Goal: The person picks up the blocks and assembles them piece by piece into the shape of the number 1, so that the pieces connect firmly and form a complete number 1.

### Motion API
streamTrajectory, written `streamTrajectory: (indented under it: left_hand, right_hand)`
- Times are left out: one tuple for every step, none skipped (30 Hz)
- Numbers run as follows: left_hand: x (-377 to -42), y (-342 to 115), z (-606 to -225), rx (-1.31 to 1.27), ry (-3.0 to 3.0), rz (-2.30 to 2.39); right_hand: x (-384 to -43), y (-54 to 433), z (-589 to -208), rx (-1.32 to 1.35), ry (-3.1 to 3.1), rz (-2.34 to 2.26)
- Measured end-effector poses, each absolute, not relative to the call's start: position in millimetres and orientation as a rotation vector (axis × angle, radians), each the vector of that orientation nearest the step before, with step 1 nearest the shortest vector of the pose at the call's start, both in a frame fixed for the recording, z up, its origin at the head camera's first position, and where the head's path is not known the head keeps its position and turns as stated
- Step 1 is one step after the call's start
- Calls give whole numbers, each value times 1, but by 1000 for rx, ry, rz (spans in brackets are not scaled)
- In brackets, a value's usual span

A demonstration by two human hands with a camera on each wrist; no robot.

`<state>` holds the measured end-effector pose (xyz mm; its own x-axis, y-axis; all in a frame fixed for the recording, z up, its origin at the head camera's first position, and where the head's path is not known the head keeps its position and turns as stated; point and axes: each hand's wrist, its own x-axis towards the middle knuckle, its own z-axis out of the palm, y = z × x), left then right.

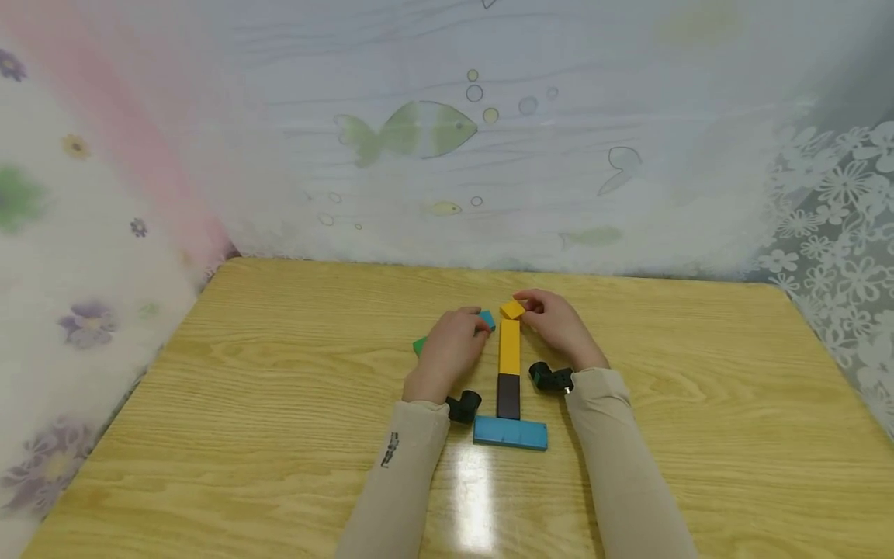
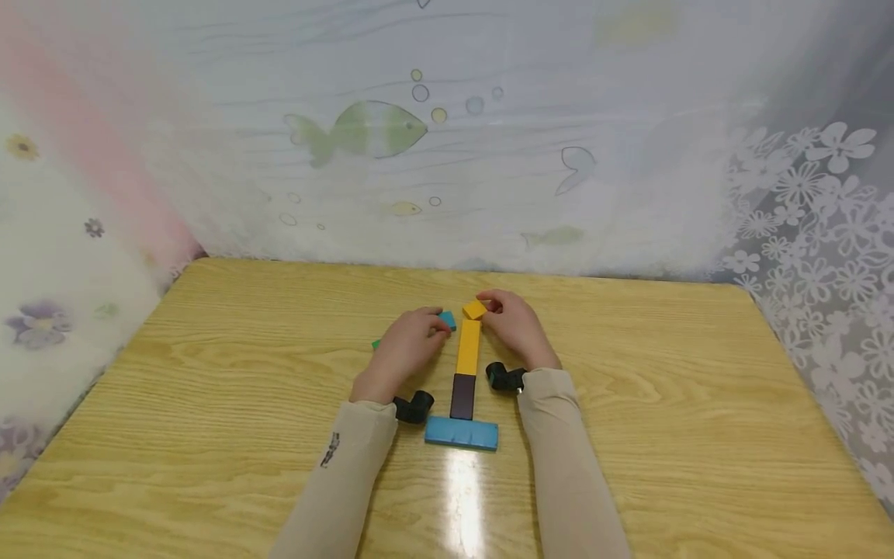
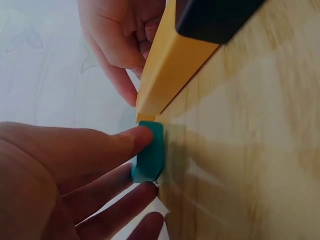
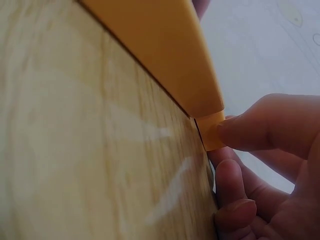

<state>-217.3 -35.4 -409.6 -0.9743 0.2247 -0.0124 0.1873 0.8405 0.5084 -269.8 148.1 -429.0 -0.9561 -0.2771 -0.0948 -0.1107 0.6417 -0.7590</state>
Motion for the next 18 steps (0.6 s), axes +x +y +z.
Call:
streamTrajectory:
  left_hand:
    - [-218, -35, -410, 333, 2944, 802]
    - [-218, -35, -410, 338, 2941, 798]
    - [-219, -35, -410, 339, 2936, 800]
    - [-219, -35, -410, 341, 2932, 803]
    - [-219, -35, -410, 338, 2928, 809]
    - [-219, -35, -410, 335, 2923, 816]
    - [-219, -35, -410, 329, 2918, 823]
    - [-219, -35, -410, 323, 2916, 827]
    - [-219, -36, -410, 314, 2914, 836]
    - [-219, -36, -410, 307, 2911, 845]
    - [-219, -36, -410, 301, 2910, 853]
    - [-219, -36, -409, 298, 2907, 861]
    - [-219, -37, -409, 294, 2901, 873]
    - [-219, -37, -408, 293, 2898, 879]
    - [-219, -37, -408, 288, 2893, 888]
    - [-219, -38, -407, 285, 2891, 891]
    - [-219, -38, -406, 278, 2887, 892]
    - [-219, -39, -406, 273, 2886, 887]
  right_hand:
    - [-270, 148, -429, -320, 2659, -1209]
    - [-270, 148, -428, -320, 2658, -1209]
    - [-270, 147, -428, -323, 2656, -1207]
    - [-269, 147, -428, -322, 2651, -1212]
    - [-269, 147, -428, -321, 2646, -1216]
    - [-269, 147, -427, -322, 2643, -1218]
    - [-269, 147, -427, -321, 2641, -1217]
    - [-269, 147, -427, -320, 2640, -1217]
    - [-269, 147, -427, -320, 2640, -1216]
    - [-269, 147, -427, -315, 2638, -1219]
    - [-269, 147, -428, -310, 2640, -1219]
    - [-269, 147, -428, -304, 2643, -1220]
    - [-270, 148, -428, -300, 2643, -1222]
    - [-270, 148, -429, -296, 2644, -1222]
    - [-270, 148, -429, -297, 2644, -1222]
    - [-270, 148, -429, -293, 2642, -1224]
    - [-270, 148, -429, -296, 2642, -1222]
    - [-270, 148, -429, -295, 2641, -1221]
